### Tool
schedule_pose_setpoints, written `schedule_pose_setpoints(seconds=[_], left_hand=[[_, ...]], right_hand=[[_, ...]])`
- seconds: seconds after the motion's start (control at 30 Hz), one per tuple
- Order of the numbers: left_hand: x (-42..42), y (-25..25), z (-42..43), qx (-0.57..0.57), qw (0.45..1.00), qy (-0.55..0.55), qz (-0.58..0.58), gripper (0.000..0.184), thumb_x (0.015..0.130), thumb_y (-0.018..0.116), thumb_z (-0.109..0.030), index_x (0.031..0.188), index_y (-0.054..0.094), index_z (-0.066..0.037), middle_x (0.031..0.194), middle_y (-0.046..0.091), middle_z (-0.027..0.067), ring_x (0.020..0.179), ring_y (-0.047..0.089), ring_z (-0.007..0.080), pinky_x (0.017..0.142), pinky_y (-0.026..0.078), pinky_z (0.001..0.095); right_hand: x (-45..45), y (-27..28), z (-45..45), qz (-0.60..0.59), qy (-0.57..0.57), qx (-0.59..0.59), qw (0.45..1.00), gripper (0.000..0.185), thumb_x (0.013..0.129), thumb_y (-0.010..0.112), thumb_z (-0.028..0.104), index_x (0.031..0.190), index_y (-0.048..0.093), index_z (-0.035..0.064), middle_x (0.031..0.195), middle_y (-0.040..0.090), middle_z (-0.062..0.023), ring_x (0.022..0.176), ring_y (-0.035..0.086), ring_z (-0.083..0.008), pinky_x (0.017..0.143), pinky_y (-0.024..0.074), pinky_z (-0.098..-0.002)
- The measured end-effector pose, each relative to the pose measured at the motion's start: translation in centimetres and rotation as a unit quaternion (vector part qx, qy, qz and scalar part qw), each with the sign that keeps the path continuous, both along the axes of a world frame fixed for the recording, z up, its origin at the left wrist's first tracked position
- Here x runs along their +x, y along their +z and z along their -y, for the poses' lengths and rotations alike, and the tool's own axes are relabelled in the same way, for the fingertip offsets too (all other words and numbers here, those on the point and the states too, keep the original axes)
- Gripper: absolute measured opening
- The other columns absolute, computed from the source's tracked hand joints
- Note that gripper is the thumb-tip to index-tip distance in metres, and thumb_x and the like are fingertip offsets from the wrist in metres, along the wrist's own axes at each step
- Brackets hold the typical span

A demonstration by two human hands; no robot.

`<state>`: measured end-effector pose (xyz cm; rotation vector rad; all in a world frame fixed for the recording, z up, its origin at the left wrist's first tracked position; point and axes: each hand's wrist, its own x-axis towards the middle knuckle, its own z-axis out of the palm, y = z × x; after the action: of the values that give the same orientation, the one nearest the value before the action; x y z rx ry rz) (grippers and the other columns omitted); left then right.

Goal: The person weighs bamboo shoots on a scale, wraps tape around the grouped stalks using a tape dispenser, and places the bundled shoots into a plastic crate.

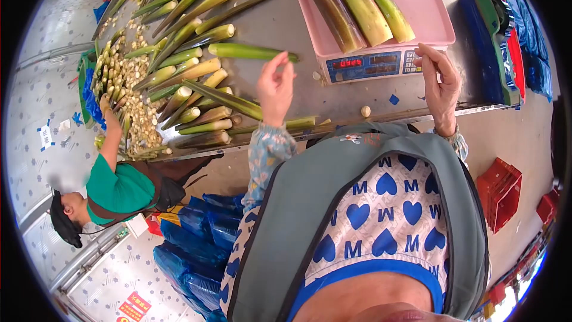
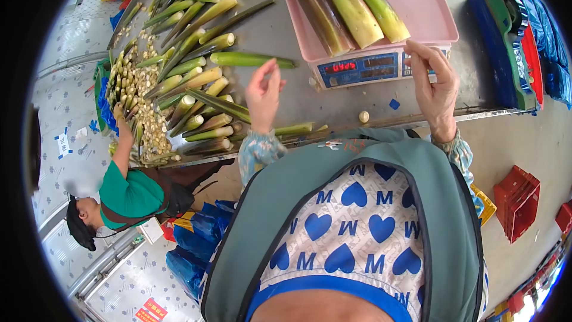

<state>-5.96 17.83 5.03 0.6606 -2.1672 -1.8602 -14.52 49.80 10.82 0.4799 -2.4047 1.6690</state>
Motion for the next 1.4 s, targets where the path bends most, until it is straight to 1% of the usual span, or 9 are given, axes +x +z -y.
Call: schedule_pose_setpoints(seconds=[0.2,0.4,0.63,0.83,0.97,1.0,1.1,1.23,1.4], left_hand=[[8.5,-1.9,4.9,-0.174,0.971,0.115,0.113,0.042,0.090,0.072,-0.017,0.127,0.062,0.000,0.095,0.068,0.0065,0.070,0.062,0.0101,0.065,0.052,0.0268],[12.8,-2.3,8.7,-0.380,0.876,0.177,0.239,0.064,0.084,0.076,-0.032,0.134,0.051,0.000,0.089,0.066,0.0121,0.076,0.065,0.0290,0.073,0.052,0.0417],[11.3,-4.6,7.4,-0.278,0.898,0.155,0.303,0.096,0.075,0.079,-0.052,0.144,0.036,-0.001,0.099,0.072,0.0202,0.096,0.068,0.0408,0.083,0.053,0.0473],[11.3,-6.5,7.8,-0.231,0.916,0.157,0.288,0.104,0.072,0.084,-0.039,0.149,0.025,-0.002,0.118,0.066,0.0260,0.103,0.065,0.0425,0.091,0.050,0.0473],[11.0,-4.8,7.6,0.062,0.977,0.162,0.121,0.067,0.082,0.081,-0.019,0.132,0.042,0.000,0.101,0.066,0.0138,0.076,0.070,0.0203,0.056,0.054,0.0305],[10.5,-3.7,6.9,0.044,0.975,0.199,0.092,0.052,0.084,0.079,-0.012,0.123,0.047,0.000,0.095,0.063,0.0071,0.068,0.066,0.0121,0.046,0.049,0.0220],[9.6,-1.5,6.2,0.059,0.980,0.175,0.071,0.052,0.083,0.081,-0.014,0.121,0.049,-0.001,0.096,0.063,0.0078,0.069,0.065,0.0133,0.048,0.051,0.0234],[6.9,2.3,0.8,0.112,0.990,0.073,0.039,0.050,0.083,0.082,-0.023,0.117,0.051,-0.003,0.100,0.063,0.0085,0.074,0.064,0.0123,0.053,0.053,0.0250],[6.2,2.8,-4.0,0.289,0.957,-0.011,-0.019,0.046,0.104,0.055,-0.023,0.145,0.044,-0.007,0.106,0.063,0.0053,0.073,0.063,0.0096,0.061,0.053,0.0230]], right_hand=[[0.8,-0.2,1.3,0.011,0.028,0.024,0.999,0.023,0.095,0.060,-0.002,0.116,0.069,0.0007,0.087,0.073,-0.0065,0.071,0.065,-0.0096,0.066,0.0529,-0.0233],[1.5,-0.2,2.9,0.060,0.100,0.047,0.992,0.025,0.098,0.057,-0.001,0.120,0.068,0.0008,0.093,0.072,-0.0085,0.075,0.063,-0.0094,0.068,0.0525,-0.0231],[2.8,-0.7,4.9,0.067,0.163,0.070,0.982,0.023,0.095,0.059,-0.002,0.115,0.068,0.0006,0.089,0.072,-0.0095,0.073,0.066,-0.0116,0.067,0.0523,-0.0239],[3.6,-1.4,6.0,0.074,0.213,0.078,0.971,0.020,0.093,0.060,-0.004,0.111,0.068,-0.0008,0.087,0.070,-0.0119,0.077,0.069,-0.0185,0.068,0.0543,-0.0276],[4.1,-1.9,6.6,0.068,0.251,0.107,0.960,0.020,0.091,0.063,-0.003,0.110,0.069,-0.0002,0.087,0.069,-0.0130,0.073,0.068,-0.0195,0.066,0.0533,-0.0284],[4.3,-2.1,6.8,0.060,0.264,0.119,0.955,0.020,0.090,0.064,-0.002,0.109,0.069,-0.0001,0.087,0.069,-0.0133,0.072,0.068,-0.0197,0.064,0.0528,-0.0289],[4.9,-3.4,8.5,0.172,0.323,0.087,0.927,0.016,0.089,0.066,0.003,0.103,0.070,-0.0009,0.086,0.068,-0.0137,0.068,0.064,-0.0202,0.061,0.0511,-0.0298],[5.3,-2.1,12.4,0.173,0.399,0.046,0.899,0.046,0.088,0.071,0.008,0.131,0.056,0.0012,0.099,0.065,-0.0105,0.069,0.063,-0.0158,0.059,0.0502,-0.0265],[4.6,-2.6,13.0,0.307,0.311,-0.121,0.891,0.047,0.092,0.069,0.006,0.136,0.052,0.0012,0.101,0.064,-0.0053,0.077,0.060,-0.0066,0.065,0.0511,-0.0229]])
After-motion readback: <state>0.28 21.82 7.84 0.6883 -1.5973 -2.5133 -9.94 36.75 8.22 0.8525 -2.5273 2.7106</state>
